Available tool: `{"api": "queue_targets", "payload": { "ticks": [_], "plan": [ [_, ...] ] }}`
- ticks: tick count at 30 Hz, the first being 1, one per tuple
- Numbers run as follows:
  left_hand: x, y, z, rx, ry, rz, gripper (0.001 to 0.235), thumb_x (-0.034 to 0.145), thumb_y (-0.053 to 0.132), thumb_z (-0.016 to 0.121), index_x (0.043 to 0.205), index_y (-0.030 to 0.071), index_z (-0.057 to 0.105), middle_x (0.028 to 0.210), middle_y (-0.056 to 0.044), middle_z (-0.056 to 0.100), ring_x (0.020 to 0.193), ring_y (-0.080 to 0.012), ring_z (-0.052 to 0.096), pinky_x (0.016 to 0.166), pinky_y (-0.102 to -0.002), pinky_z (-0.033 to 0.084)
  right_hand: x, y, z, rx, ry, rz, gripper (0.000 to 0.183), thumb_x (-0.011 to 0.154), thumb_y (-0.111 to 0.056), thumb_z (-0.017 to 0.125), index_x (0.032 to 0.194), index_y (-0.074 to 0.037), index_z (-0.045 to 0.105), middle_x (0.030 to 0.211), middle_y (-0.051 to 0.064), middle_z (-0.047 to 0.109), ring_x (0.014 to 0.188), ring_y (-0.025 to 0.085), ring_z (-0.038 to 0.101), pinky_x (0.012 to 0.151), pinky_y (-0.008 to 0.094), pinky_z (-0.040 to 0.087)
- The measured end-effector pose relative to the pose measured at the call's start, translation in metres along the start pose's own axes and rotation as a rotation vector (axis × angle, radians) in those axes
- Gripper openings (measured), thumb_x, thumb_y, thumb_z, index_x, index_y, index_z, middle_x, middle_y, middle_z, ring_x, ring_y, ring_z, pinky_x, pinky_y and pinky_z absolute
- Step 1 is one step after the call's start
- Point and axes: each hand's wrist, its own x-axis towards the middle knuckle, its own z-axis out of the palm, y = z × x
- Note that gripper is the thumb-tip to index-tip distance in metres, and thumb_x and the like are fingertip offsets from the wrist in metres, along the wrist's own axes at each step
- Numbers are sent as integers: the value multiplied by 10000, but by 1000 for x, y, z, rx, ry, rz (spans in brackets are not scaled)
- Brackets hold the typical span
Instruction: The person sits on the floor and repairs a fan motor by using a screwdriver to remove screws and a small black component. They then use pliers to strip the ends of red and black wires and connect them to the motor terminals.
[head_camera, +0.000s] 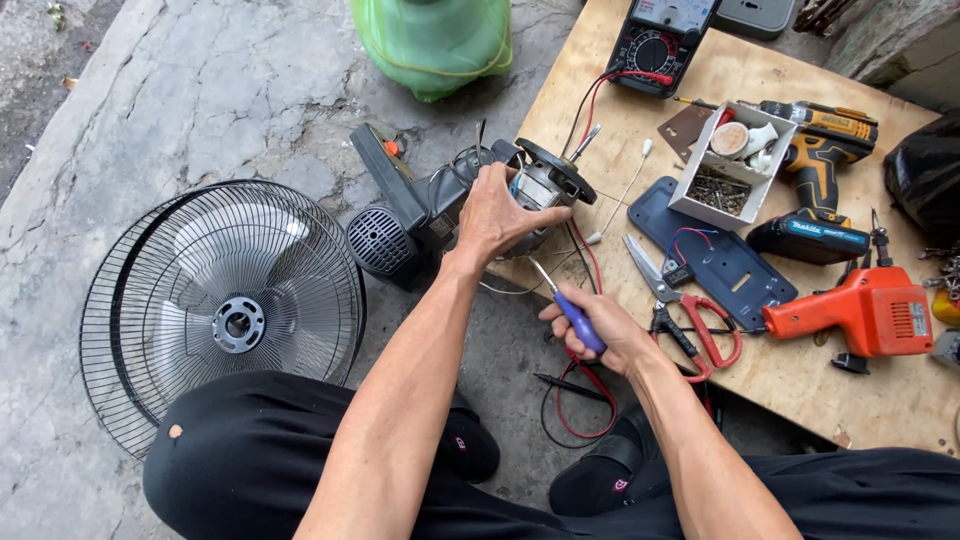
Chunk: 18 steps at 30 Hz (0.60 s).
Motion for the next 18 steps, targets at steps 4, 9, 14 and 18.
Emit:
{"api": "queue_targets", "payload": {
  "ticks": [4,9,14,18],
  "plan": [
    [0,0,0,-9,11,14,788,443,580,771,964,63,487,946,-114,503,969,-268,536,870,-398,417,6,5,0,-509,134,-234,397,828,-324,556,552,-41,524,391,111,516,297,155,482,273,219,366],
    [0,-1,3,5,13,17,797,442,576,777,975,58,488,966,-115,503,982,-265,534,880,-392,418,8,13,2,-958,483,-343,332,695,-427,661,854,-158,549,746,80,628,788,308,616,690,434,461],
    [-2,-6,5,-91,26,10,832,486,561,767,1066,42,473,1048,-144,488,1043,-288,513,918,-421,405,5,-1,9,-855,370,-317,340,770,-484,531,925,-199,634,785,89,647,847,302,609,766,433,454],
    [-22,-11,3,-278,261,-61,643,715,598,575,1155,136,497,1127,-67,505,1106,-234,504,957,-377,384,8,-4,9,-834,388,-447,242,815,-354,530,968,-202,640,741,117,650,816,330,608,747,439,462]
  ]
}}
